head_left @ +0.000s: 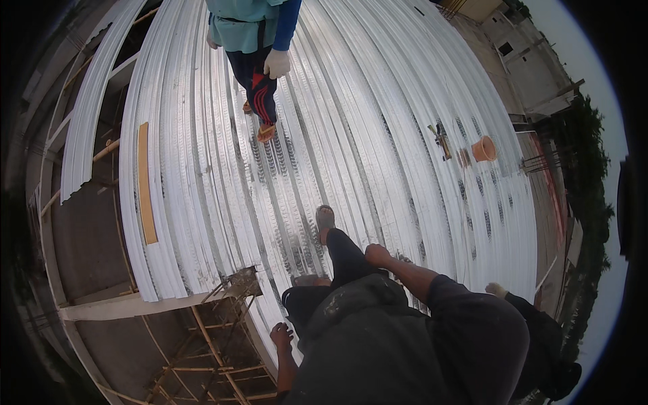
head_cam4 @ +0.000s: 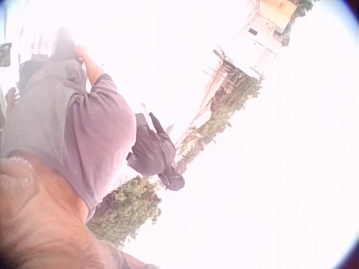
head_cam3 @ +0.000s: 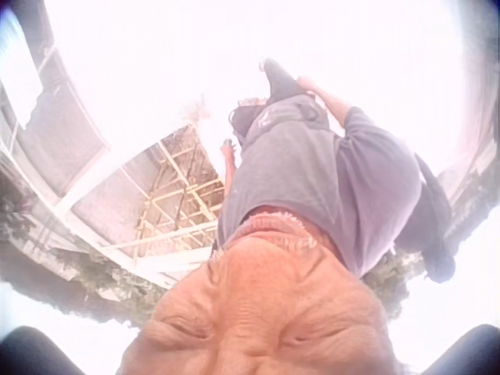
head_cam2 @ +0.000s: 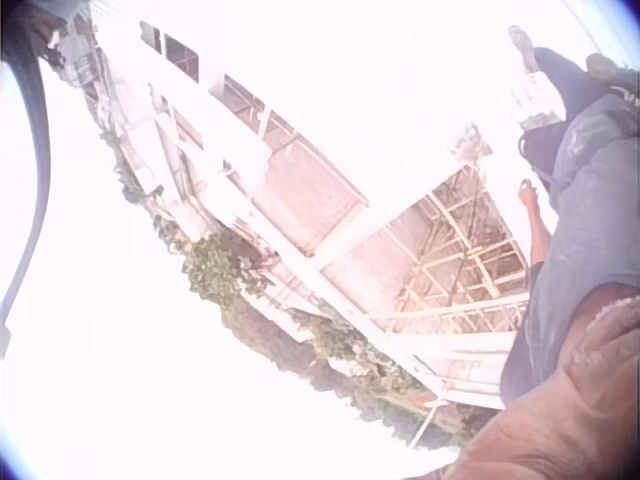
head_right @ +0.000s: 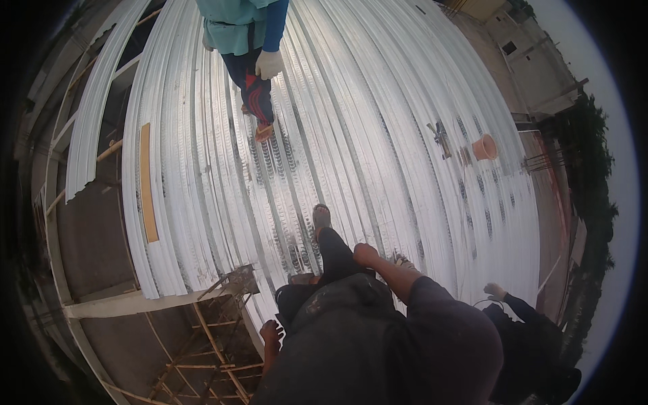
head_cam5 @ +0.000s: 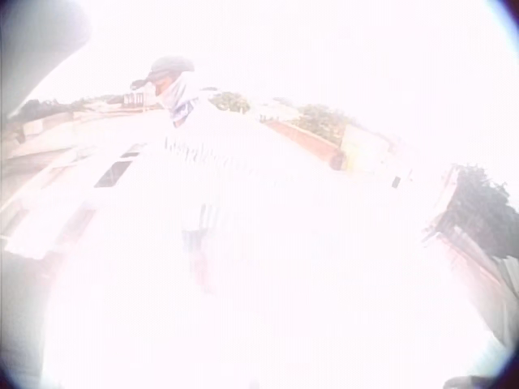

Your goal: The person hammers nails into a corrugated metal roof sheet using a hammer, securing it to the roof structure. The person then walks along the roof and picks up a nail from the surface.

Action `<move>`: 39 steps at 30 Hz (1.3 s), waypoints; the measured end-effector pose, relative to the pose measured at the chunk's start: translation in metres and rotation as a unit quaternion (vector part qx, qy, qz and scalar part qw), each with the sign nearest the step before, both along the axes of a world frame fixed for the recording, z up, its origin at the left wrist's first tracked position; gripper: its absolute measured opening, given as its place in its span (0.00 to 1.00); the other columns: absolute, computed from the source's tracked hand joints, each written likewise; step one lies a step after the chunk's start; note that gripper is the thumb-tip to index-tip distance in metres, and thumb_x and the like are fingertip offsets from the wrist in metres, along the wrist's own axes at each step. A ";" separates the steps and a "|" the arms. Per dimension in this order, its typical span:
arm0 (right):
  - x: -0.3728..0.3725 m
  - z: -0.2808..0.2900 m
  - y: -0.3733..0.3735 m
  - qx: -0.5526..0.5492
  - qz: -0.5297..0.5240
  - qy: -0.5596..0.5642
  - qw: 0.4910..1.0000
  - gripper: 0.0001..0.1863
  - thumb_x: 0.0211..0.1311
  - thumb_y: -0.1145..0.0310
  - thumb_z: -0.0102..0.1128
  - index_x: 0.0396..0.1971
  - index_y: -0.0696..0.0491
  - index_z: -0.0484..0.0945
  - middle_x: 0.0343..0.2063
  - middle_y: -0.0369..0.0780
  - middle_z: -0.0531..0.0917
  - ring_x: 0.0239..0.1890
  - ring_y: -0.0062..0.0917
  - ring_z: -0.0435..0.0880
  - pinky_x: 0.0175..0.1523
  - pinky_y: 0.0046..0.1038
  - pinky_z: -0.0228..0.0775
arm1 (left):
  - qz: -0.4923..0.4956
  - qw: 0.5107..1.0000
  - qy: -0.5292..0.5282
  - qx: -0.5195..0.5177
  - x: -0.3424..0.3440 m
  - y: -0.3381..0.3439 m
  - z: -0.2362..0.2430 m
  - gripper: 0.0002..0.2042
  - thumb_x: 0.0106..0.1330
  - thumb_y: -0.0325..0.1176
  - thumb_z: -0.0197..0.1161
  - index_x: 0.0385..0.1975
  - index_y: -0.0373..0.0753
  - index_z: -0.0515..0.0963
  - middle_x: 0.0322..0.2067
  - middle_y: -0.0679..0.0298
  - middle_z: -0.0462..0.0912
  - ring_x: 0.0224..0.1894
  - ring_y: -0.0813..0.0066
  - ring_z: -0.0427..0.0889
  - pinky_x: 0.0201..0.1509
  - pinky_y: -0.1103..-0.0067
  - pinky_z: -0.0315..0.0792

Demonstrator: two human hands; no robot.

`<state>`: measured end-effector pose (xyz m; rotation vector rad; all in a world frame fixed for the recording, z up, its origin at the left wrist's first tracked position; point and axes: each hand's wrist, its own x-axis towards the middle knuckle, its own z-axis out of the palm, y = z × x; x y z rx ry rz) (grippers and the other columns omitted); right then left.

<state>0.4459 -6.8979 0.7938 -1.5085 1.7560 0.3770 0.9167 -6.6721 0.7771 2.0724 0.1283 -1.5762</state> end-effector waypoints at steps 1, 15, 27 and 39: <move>-0.018 -0.014 0.000 -0.011 -0.016 -0.004 1.000 0.18 0.58 0.61 0.55 0.28 0.61 0.86 0.35 0.58 0.86 0.41 0.50 0.88 0.49 0.48 0.79 | -0.012 1.000 -0.003 -0.009 0.000 -0.017 0.012 0.18 0.68 0.32 0.62 0.55 0.32 0.75 0.31 0.61 0.81 0.25 0.70 0.83 0.19 0.78 0.70; -0.207 0.012 -0.302 -0.104 0.228 0.043 0.967 0.13 0.60 0.59 0.62 0.38 0.51 0.87 0.30 0.48 0.85 0.40 0.45 0.87 0.45 0.45 0.80 | -0.326 0.933 -0.087 -0.127 -0.098 -0.328 -0.014 0.24 0.68 0.39 0.60 0.62 0.37 0.72 0.46 0.56 0.81 0.42 0.60 0.83 0.42 0.65 0.77; -0.325 -0.042 -0.377 0.062 -0.286 -0.029 0.956 0.17 0.55 0.66 0.56 0.37 0.63 0.84 0.39 0.55 0.86 0.42 0.45 0.86 0.46 0.43 0.79 | -0.347 0.903 0.247 -0.062 -0.306 -0.687 0.103 0.26 0.75 0.46 0.52 0.66 0.35 0.69 0.54 0.52 0.80 0.55 0.60 0.81 0.57 0.68 0.75; -0.337 -0.056 -0.561 -0.040 -0.057 0.055 0.996 0.17 0.58 0.58 0.59 0.26 0.57 0.87 0.30 0.50 0.87 0.36 0.44 0.89 0.44 0.42 0.82 | -0.480 0.842 0.072 -0.233 -0.463 -1.146 0.105 0.28 0.72 0.47 0.59 0.66 0.38 0.71 0.53 0.59 0.82 0.53 0.64 0.82 0.52 0.69 0.76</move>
